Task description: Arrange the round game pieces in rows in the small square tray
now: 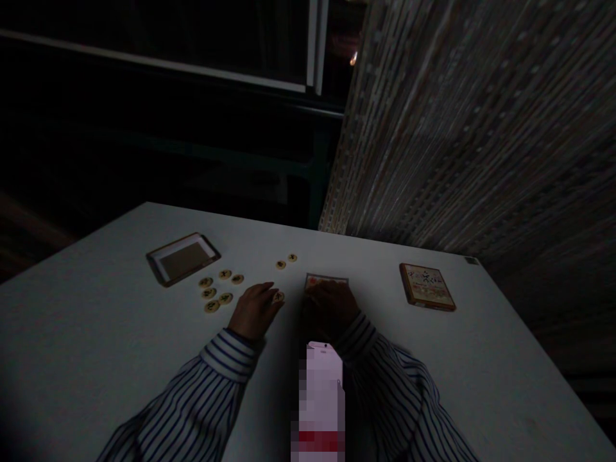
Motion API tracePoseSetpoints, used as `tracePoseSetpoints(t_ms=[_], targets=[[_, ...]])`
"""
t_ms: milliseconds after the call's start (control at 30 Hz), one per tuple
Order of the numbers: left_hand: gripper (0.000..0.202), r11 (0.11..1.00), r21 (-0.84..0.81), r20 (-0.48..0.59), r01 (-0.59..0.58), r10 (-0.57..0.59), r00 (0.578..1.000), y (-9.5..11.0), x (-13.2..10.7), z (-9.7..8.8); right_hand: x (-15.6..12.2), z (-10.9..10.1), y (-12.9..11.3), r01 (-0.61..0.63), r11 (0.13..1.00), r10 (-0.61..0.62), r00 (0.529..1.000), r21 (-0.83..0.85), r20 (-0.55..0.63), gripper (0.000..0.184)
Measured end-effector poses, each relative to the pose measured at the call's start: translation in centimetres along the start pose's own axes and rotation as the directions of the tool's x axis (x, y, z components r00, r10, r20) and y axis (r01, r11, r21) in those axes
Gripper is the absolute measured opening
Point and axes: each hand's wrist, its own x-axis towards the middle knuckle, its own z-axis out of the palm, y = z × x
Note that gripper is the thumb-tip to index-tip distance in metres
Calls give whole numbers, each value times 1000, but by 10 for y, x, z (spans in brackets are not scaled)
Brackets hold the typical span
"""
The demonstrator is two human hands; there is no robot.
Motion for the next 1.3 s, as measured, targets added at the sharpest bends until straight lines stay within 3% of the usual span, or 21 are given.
tracePoseSetpoints(t_ms=[267,400,500,600,733,833,1100,1300], targets=[[26,990,-130,-33,45,-50,998,1,0,-1,2,-7,-3,-1,1000,1,1000,-15,-7,18],[25,936,-304,-19,177,-192,981,8,-1,-7,3,-12,-1,0,1000,0,1000,-1,3,19],[28,811,-504,10,299,-340,940,19,0,-13,2,-14,0,-30,1000,30,999,-5,16,19],[31,592,-731,60,340,-440,896,29,0,-15,0,-17,3,-51,998,51,999,-31,15,19],[35,307,-884,186,353,-461,868,36,2,-15,-1,-22,5,-78,993,83,995,-85,56,21],[38,176,-908,269,380,-451,851,40,3,-18,-1,-26,7,-98,991,104,992,-96,67,22],[39,44,-898,386,438,-401,831,65,10,-31,-4,-33,13,-82,991,91,992,-102,83,26],[38,-37,-898,423,439,-353,835,83,18,-28,-8,-38,22,-91,993,95,994,-79,47,25]])
